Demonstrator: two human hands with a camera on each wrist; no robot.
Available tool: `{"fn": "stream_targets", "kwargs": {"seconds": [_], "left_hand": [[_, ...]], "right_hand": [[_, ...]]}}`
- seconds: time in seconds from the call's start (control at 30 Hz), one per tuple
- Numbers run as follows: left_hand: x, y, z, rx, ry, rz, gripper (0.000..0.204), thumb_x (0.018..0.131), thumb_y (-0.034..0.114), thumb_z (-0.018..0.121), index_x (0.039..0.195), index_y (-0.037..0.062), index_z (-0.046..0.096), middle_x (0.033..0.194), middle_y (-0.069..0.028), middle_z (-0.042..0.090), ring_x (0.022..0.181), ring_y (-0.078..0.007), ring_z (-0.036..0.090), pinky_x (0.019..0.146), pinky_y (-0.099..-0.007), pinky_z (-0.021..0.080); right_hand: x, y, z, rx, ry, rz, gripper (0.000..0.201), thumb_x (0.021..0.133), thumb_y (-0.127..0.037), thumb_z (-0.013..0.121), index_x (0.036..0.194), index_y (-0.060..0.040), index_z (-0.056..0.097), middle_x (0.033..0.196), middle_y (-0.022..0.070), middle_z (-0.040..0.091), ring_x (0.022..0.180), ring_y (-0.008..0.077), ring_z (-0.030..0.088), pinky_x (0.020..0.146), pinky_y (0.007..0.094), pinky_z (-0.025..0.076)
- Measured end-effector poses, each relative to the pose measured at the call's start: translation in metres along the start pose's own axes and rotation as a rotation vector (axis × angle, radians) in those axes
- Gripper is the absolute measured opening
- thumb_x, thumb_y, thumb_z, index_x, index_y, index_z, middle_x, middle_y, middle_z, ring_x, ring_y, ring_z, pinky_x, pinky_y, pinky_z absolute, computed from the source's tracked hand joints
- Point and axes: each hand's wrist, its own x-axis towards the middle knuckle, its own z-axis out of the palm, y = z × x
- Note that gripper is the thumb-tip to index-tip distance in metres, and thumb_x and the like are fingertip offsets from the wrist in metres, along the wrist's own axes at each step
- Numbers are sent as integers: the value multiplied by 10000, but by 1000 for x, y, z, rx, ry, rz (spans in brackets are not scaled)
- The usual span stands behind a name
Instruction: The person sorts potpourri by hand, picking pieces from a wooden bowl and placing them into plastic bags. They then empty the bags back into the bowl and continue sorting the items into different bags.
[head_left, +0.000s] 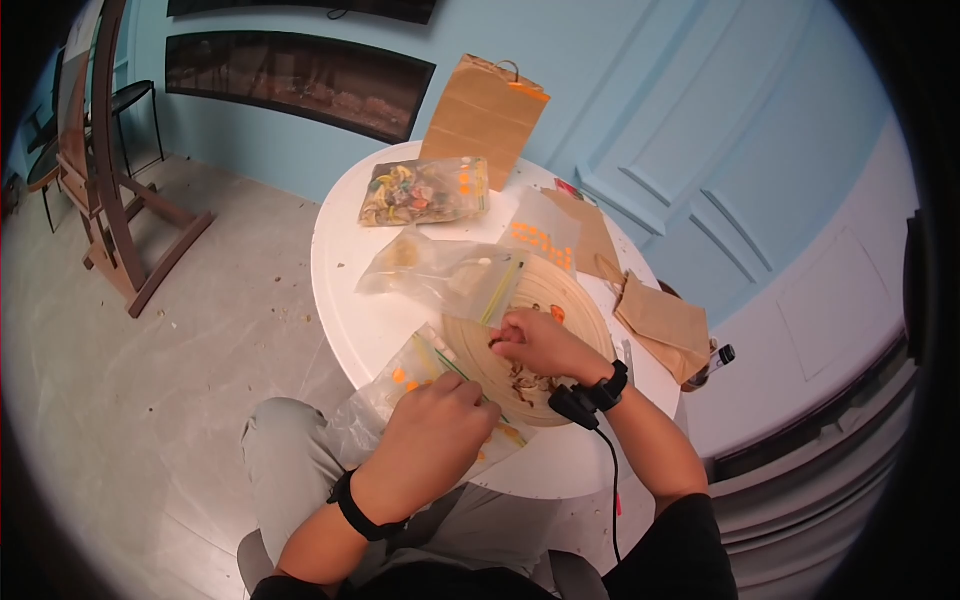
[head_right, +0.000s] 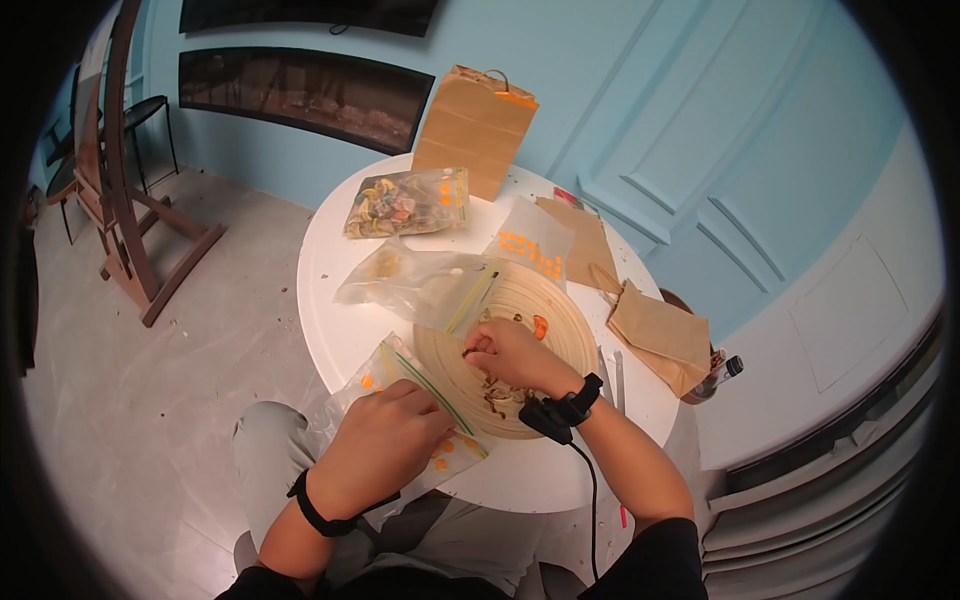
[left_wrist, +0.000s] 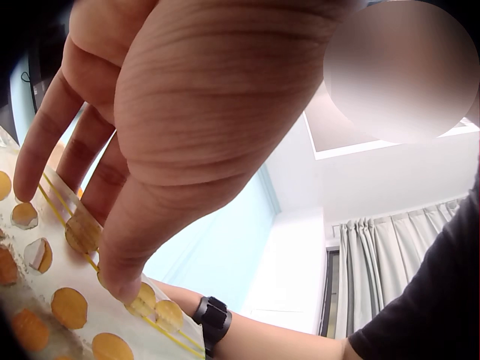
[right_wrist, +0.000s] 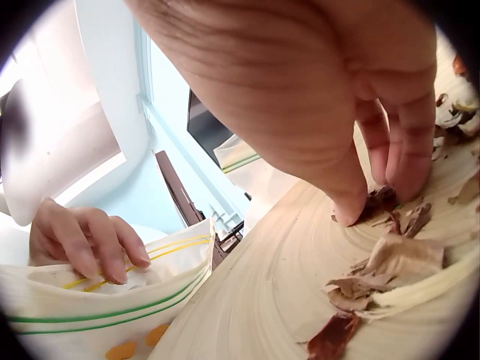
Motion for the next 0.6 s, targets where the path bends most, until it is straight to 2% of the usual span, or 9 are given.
{"fn": "stream_targets", "kwargs": {"seconds": [0.1,0.2,0.3,0.47,0.6], "left_hand": [[-1,-1,-1,-8,1,-5,100,767,97,741,866,85,747,823,-41,677,836,-234,657,696,-366,552],[-1,-2,-2,-21,6,-6,98,764,91,736,861,83,744,826,-44,676,836,-239,655,701,-369,551],[-2,-3,-2,-32,15,-2,99,757,83,731,855,82,741,825,-48,669,834,-243,652,706,-372,550],[-3,-3,-3,-34,24,1,102,750,75,726,852,83,737,821,-50,659,830,-244,649,710,-371,549],[-2,-3,-2,-31,24,3,102,751,77,728,852,83,735,824,-49,658,830,-241,651,709,-368,549]], "right_hand": [[1,7,-1,11,4,49,192,885,-113,775,986,26,690,843,42,705,782,111,655,724,253,532],[1,8,-5,70,-17,87,198,871,-91,790,1003,27,701,868,20,710,790,81,650,722,233,533],[-3,6,-7,120,-25,94,199,874,-86,760,1006,51,702,903,59,712,817,125,666,734,265,554],[-14,10,-9,458,7,161,228,888,-64,755,1073,49,683,968,65,709,834,123,682,746,245,559],[-27,-9,-15,686,-29,224,228,897,-17,753,1105,16,665,977,65,718,847,103,693,777,249,587]]}}
